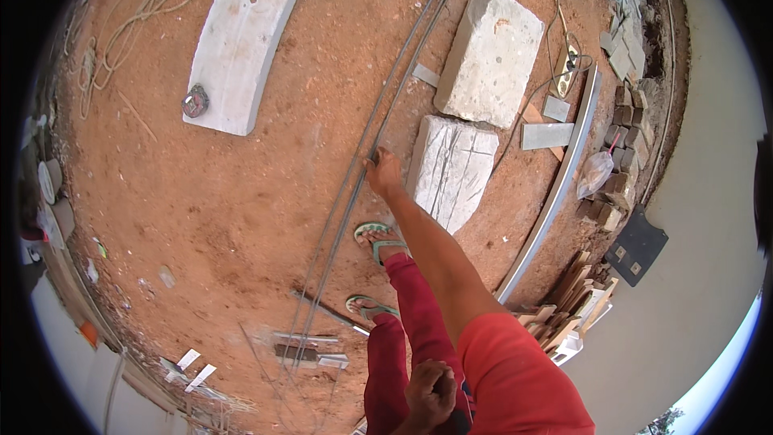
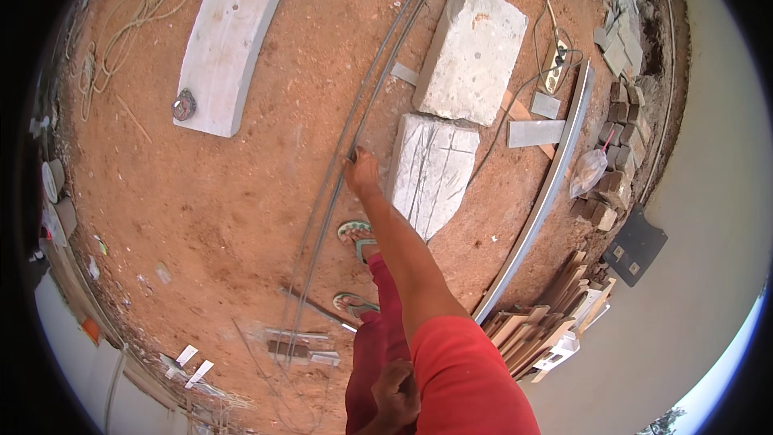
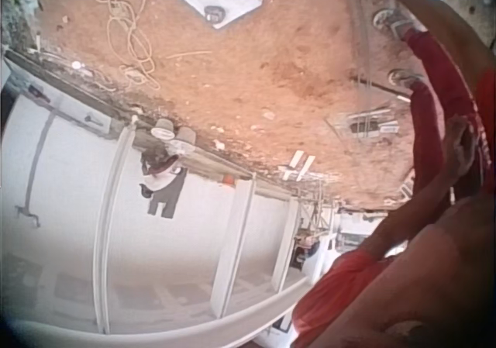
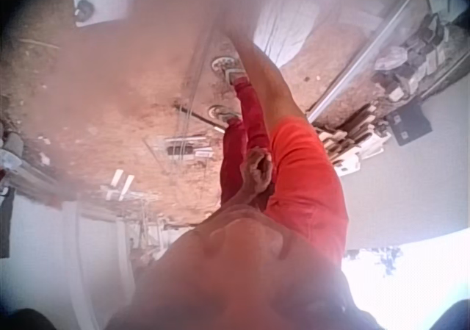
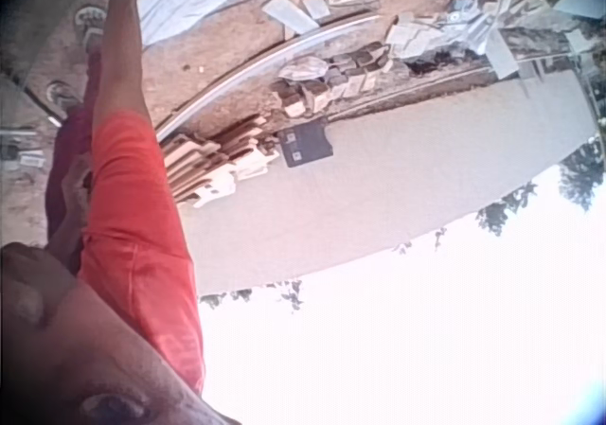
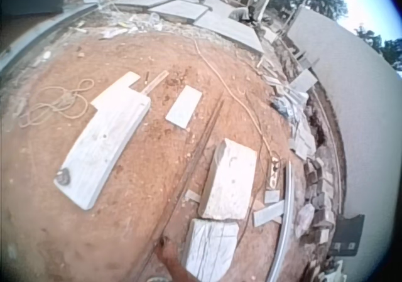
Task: The person arranges several long metal rods on the ground and uses an angle grinder to cut them into shorter pieces. The person repeatedly positions the rods, cuts them, and moves the cut pieces aside.
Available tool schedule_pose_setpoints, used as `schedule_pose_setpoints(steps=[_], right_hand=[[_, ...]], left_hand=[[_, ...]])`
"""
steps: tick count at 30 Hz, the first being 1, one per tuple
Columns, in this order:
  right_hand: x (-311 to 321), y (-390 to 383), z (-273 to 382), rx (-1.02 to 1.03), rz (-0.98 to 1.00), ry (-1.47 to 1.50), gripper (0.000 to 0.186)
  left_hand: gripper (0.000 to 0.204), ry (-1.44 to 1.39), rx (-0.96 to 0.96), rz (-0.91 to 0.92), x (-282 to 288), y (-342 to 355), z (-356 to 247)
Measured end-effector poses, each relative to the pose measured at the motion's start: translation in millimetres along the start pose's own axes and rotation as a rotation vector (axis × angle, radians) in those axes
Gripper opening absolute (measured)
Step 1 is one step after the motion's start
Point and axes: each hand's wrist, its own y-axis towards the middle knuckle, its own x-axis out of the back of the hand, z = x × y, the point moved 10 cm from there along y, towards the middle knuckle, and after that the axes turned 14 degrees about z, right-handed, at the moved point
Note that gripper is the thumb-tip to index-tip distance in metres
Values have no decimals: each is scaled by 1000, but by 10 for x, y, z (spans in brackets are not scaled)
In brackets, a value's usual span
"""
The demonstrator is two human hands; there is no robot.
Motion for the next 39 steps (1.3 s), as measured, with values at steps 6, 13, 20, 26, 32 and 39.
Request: schedule_pose_setpoints(steps=[6, 13, 20, 26, 32, 39], right_hand=[[-21, 5, 66, -104, -20, -55, 19], [-49, 60, -6, -198, -31, -75, 23], [30, -204, -148, -166, 95, -105, 30], [451, -1017, 251, -157, 342, -125, 32], [1618, -1255, 698, -318, 320, 325, 26], [2872, 359, 1405, -236, 25, 668, 25]], left_hand=[[16, -22, 20, 16, 35, -17, 34], [7, -25, 72, 1, 115, 63, -17], [9, 37, 135, 26, 213, 198, 49], [17, 337, 99, 234, -1, 666, -271], [26, 697, 236, 898, -536, 1589, -456], [31, 846, 323, 880, 198, 3391, -1172]])
